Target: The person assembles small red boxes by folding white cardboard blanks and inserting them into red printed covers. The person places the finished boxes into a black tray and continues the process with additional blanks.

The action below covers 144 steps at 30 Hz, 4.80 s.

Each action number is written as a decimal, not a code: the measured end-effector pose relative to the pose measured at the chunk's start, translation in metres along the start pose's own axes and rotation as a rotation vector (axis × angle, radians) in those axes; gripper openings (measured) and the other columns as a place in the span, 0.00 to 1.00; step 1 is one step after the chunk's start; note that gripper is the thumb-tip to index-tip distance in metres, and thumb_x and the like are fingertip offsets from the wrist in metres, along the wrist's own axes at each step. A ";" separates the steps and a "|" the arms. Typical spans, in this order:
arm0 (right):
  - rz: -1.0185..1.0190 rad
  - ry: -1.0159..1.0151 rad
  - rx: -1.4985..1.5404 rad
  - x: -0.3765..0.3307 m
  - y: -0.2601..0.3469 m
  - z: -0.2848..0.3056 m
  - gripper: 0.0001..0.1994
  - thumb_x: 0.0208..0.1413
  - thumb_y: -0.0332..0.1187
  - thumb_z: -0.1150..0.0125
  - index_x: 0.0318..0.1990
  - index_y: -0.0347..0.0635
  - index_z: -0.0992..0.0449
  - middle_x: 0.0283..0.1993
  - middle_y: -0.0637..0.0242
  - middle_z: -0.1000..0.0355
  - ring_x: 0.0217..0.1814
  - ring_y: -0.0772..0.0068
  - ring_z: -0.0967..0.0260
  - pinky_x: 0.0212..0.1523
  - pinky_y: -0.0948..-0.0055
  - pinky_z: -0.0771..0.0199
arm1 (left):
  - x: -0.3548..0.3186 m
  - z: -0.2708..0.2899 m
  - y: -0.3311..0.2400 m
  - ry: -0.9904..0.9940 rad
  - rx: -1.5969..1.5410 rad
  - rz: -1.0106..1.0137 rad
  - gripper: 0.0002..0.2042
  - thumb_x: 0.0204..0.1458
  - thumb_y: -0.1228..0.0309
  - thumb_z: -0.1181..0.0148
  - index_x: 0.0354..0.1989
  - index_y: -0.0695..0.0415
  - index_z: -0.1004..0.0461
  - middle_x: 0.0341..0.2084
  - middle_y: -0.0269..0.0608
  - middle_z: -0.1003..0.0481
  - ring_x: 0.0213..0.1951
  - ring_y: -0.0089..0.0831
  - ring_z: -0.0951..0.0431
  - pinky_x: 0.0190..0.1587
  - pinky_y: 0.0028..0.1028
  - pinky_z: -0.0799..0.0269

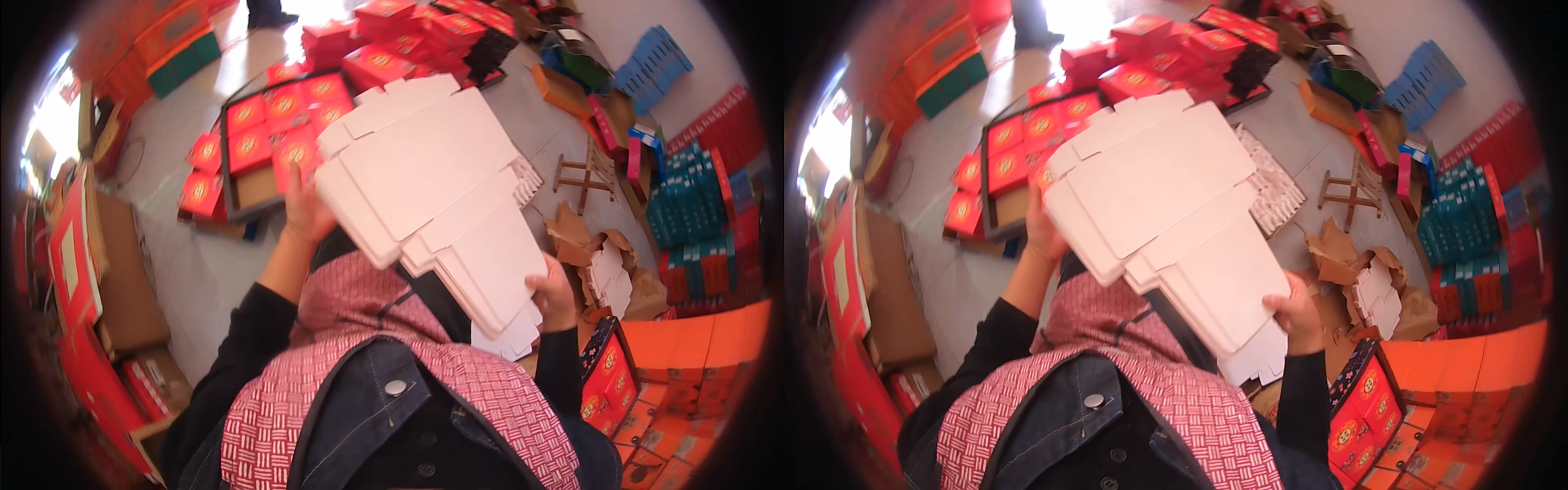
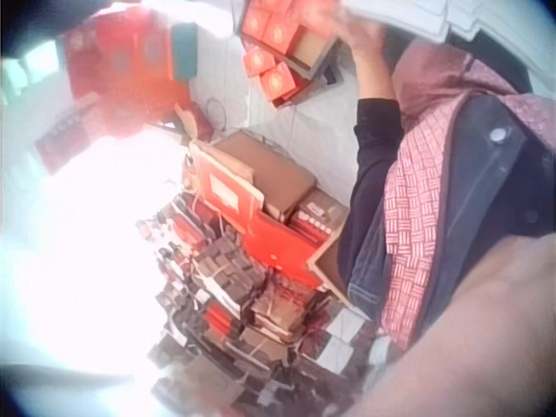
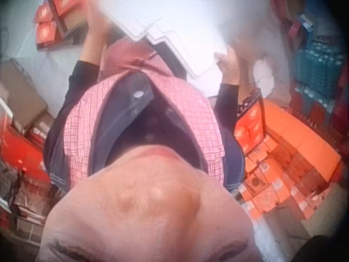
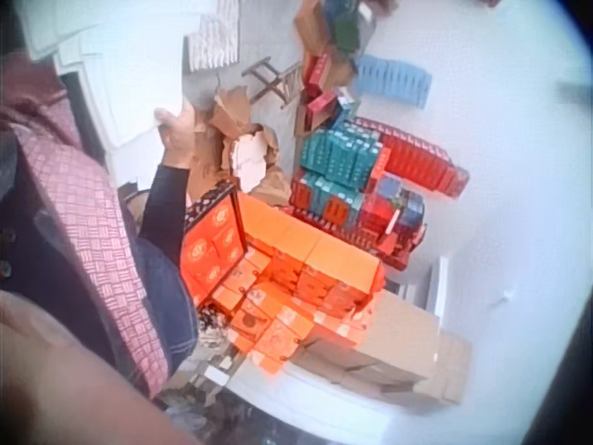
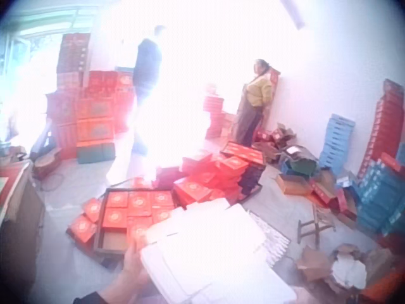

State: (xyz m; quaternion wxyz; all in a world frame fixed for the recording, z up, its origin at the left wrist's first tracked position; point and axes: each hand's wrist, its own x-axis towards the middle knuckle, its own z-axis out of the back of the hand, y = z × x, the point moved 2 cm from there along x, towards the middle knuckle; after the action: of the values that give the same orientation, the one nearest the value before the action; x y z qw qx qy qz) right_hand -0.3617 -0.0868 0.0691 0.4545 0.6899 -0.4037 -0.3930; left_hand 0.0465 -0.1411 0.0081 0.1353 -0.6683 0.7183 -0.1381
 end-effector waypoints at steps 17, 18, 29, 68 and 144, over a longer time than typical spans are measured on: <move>-0.323 0.357 -0.518 0.109 -0.012 -0.027 0.29 0.46 0.22 0.37 0.59 0.38 0.34 0.50 0.69 0.32 0.54 0.76 0.35 0.58 0.77 0.39 | -0.014 0.026 -0.090 -0.266 0.783 0.307 0.29 0.58 0.49 0.50 0.59 0.59 0.36 0.46 0.43 0.26 0.47 0.28 0.27 0.49 0.30 0.32; -0.275 0.349 -0.540 0.110 -0.012 -0.030 0.27 0.46 0.21 0.39 0.58 0.38 0.33 0.49 0.69 0.32 0.54 0.75 0.35 0.58 0.75 0.40 | -0.009 0.030 -0.087 -0.205 0.832 0.257 0.25 0.57 0.53 0.48 0.57 0.59 0.34 0.43 0.40 0.25 0.45 0.27 0.26 0.47 0.28 0.31; 0.548 0.178 -1.343 0.088 -0.013 -0.117 0.29 0.42 0.23 0.36 0.57 0.38 0.32 0.61 0.51 0.37 0.64 0.52 0.40 0.62 0.64 0.41 | -0.090 0.000 -0.054 -0.254 1.204 -0.191 0.09 0.51 0.80 0.42 0.41 0.64 0.27 0.33 0.37 0.22 0.37 0.22 0.23 0.42 0.23 0.28; 0.470 0.242 -0.749 0.139 0.231 -0.184 0.11 0.49 0.24 0.38 0.41 0.30 0.24 0.34 0.66 0.23 0.35 0.74 0.27 0.38 0.75 0.26 | -0.022 -0.230 -0.144 0.213 1.602 -1.494 0.16 0.49 0.82 0.41 0.48 0.59 0.27 0.47 0.49 0.25 0.50 0.42 0.25 0.52 0.32 0.30; 0.701 0.387 -0.916 0.082 0.066 -0.190 0.13 0.42 0.25 0.29 0.38 0.39 0.20 0.21 0.67 0.33 0.20 0.74 0.37 0.21 0.76 0.39 | -0.080 -0.101 -0.006 0.244 1.129 -0.517 0.15 0.46 0.86 0.37 0.44 0.63 0.26 0.36 0.41 0.24 0.40 0.26 0.23 0.42 0.23 0.27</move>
State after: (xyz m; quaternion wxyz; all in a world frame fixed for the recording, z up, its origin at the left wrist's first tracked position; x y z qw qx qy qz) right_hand -0.1724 -0.1203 0.1701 0.8726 0.3092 -0.3068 -0.2211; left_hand 0.0194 -0.0601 0.1048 0.3464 -0.6254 0.3606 -0.5991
